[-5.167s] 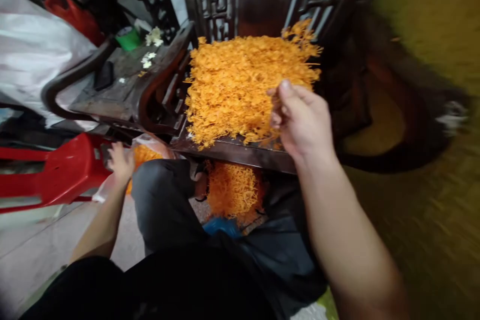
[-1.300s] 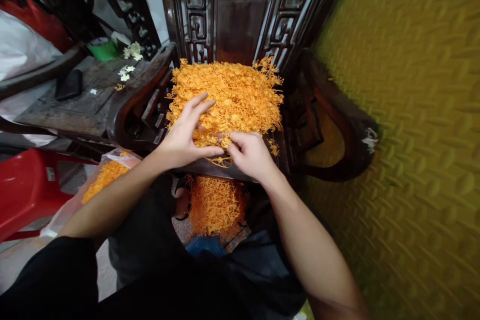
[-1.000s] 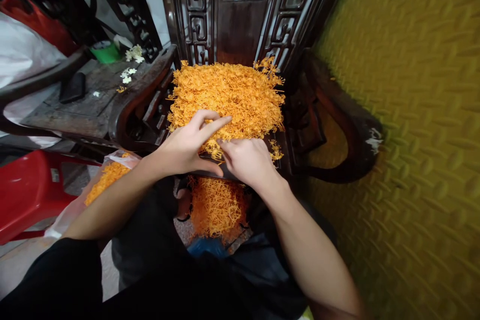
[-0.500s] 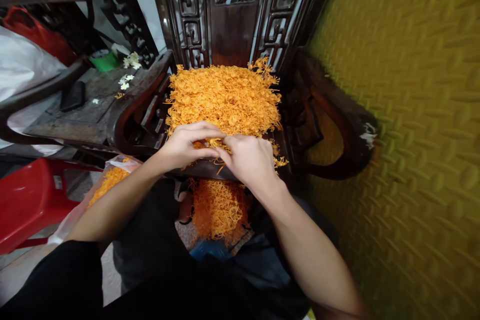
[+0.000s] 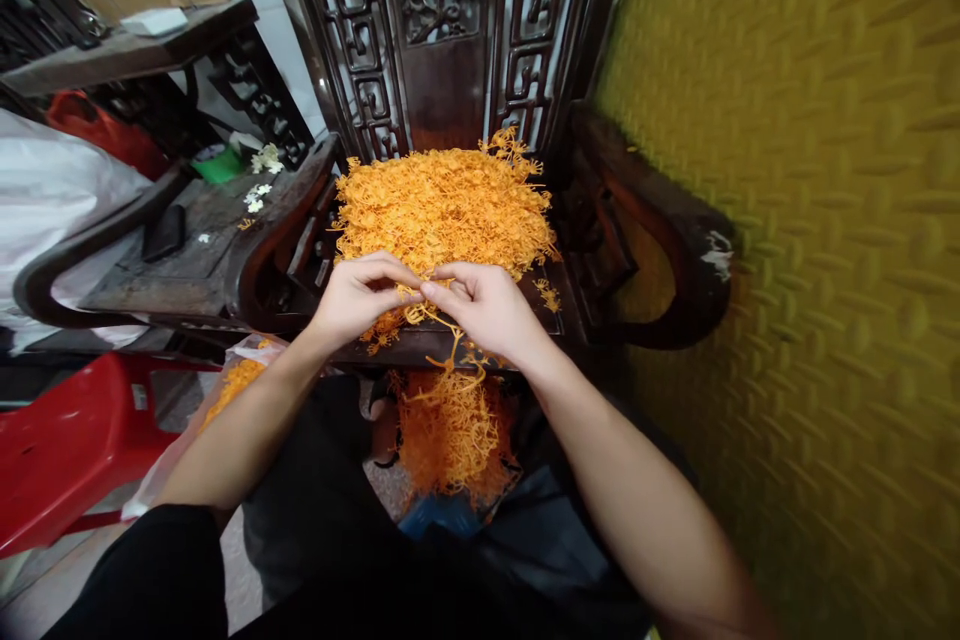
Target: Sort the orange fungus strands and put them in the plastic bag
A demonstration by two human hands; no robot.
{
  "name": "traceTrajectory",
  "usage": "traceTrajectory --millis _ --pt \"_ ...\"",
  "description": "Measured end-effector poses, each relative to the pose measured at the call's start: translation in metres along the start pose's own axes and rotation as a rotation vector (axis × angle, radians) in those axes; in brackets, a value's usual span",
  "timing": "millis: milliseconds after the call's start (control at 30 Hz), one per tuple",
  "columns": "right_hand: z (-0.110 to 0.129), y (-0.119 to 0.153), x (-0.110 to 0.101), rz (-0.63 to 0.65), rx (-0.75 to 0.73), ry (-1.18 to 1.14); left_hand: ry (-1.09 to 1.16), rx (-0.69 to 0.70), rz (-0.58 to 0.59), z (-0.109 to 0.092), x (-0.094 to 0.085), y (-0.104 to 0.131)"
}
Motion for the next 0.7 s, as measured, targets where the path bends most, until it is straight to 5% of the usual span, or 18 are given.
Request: traceTrajectory --millis 200,333,533,700 --pt "-0.003 0.004 0.003 0.241 -0.048 0.322 -0.129 -0.113 0.081 -0.006 -0.013 -0.001" --pt "0.003 0.010 -0.003 0.097 -0.079 0.646 -0.053 -0.275 0.165 -0.012 -0.023 -0.002" --pt "0.009 0.008 -0.019 -0.089 -0.010 0.916 0.113 -0.471 0.089 -0.008 -0.027 -0.007" --pt "-0.010 0.002 -0.052 -0.408 0.171 0.904 0.323 -0.380 -0.248 -0.001 -0.061 -0.006"
Point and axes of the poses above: each hand's wrist, its own y-axis away from the middle knuckle, its own x-axis out of the palm, z = x × y, the point moved 2 cm from there along -y, towards the middle knuckle, and after that the axes turned 11 degrees about x, right-handed, at the moved point
